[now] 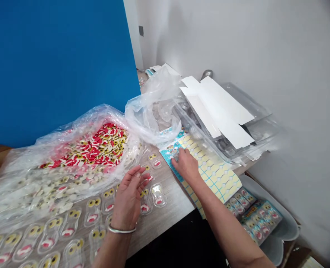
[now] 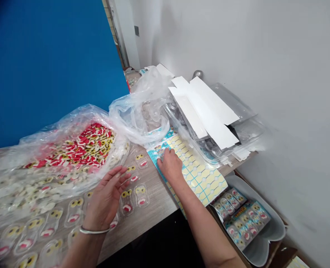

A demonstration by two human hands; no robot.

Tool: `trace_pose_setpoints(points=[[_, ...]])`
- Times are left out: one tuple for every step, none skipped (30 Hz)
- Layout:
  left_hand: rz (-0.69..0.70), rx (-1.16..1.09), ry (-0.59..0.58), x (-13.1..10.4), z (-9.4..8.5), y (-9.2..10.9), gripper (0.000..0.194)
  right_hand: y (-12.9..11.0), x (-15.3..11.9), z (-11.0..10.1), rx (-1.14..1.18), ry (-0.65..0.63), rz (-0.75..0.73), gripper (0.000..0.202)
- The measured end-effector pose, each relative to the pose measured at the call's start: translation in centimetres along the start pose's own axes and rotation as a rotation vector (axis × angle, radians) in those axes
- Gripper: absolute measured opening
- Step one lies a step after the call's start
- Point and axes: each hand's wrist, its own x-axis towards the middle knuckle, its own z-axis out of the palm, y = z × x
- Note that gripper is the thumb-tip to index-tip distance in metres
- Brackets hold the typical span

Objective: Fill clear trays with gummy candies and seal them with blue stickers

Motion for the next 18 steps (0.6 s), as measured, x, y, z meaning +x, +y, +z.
trace_pose_setpoints(points=[[-0.009,0.009,-0.009,0.0,0.1,-0.2,0.038,0.0,0.0,0.1,-0.001,0.014,0.004,0.033],[-0.018,0.018,-0.015,-0.1,0.1,-0.3,0.038,0.0,0.0,0.1,-0.001,0.028,0.01,0.033],[-0.027,0.028,-0.021,-0.1,0.1,-0.5,0.039,0.1,-0.1,0.0,0.002,0.04,0.018,0.034],[-0.034,0.039,-0.025,-0.2,0.2,-0.6,0.039,0.2,-0.1,0.0,0.012,0.05,0.027,0.036],[-0.041,0.05,-0.03,-0.2,0.3,-0.7,0.039,0.4,-0.1,-0.1,0.028,0.064,0.032,0.039],[-0.048,0.06,-0.034,-0.3,0.4,-0.8,0.039,0.6,-0.2,-0.2,0.047,0.079,0.03,0.042],[-0.055,0.068,-0.042,-0.3,0.6,-1.0,0.038,0.7,-0.2,-0.3,0.066,0.091,0.024,0.044],[-0.062,0.073,-0.052,-0.3,0.8,-1.1,0.037,0.8,-0.3,-0.3,0.084,0.099,0.013,0.045],[-0.069,0.076,-0.064,-0.2,1.0,-1.2,0.036,0.9,-0.5,-0.3,0.095,0.106,0.004,0.044],[-0.077,0.074,-0.079,-0.2,1.2,-1.4,0.035,0.9,-0.7,-0.4,0.099,0.113,0.0,0.042],[-0.084,0.07,-0.097,-0.2,1.4,-1.5,0.034,0.8,-1.1,-0.5,0.096,0.12,0.003,0.04],[-0.093,0.064,-0.114,-0.1,1.5,-1.7,0.033,0.7,-1.5,-0.5,0.087,0.125,0.011,0.038],[-0.101,0.057,-0.127,-0.1,1.6,-1.8,0.033,0.5,-1.9,-0.6,0.073,0.126,0.02,0.039],[-0.11,0.052,-0.136,-0.2,1.7,-1.9,0.032,0.3,-2.4,-0.6,0.054,0.117,0.03,0.041],[-0.117,0.049,-0.144,-0.3,1.7,-2.0,0.032,-0.1,-2.9,-0.6,0.032,0.097,0.035,0.044],[-0.122,0.051,-0.148,-0.4,1.7,-2.0,0.031,-0.5,-3.2,-0.4,0.009,0.069,0.035,0.048],[-0.126,0.056,-0.15,-0.5,1.7,-2.0,0.03,-0.9,-3.5,-0.3,-0.013,0.041,0.032,0.05],[-0.128,0.065,-0.151,-0.7,1.6,-1.9,0.03,-1.3,-3.6,0.0,-0.031,0.021,0.03,0.052]])
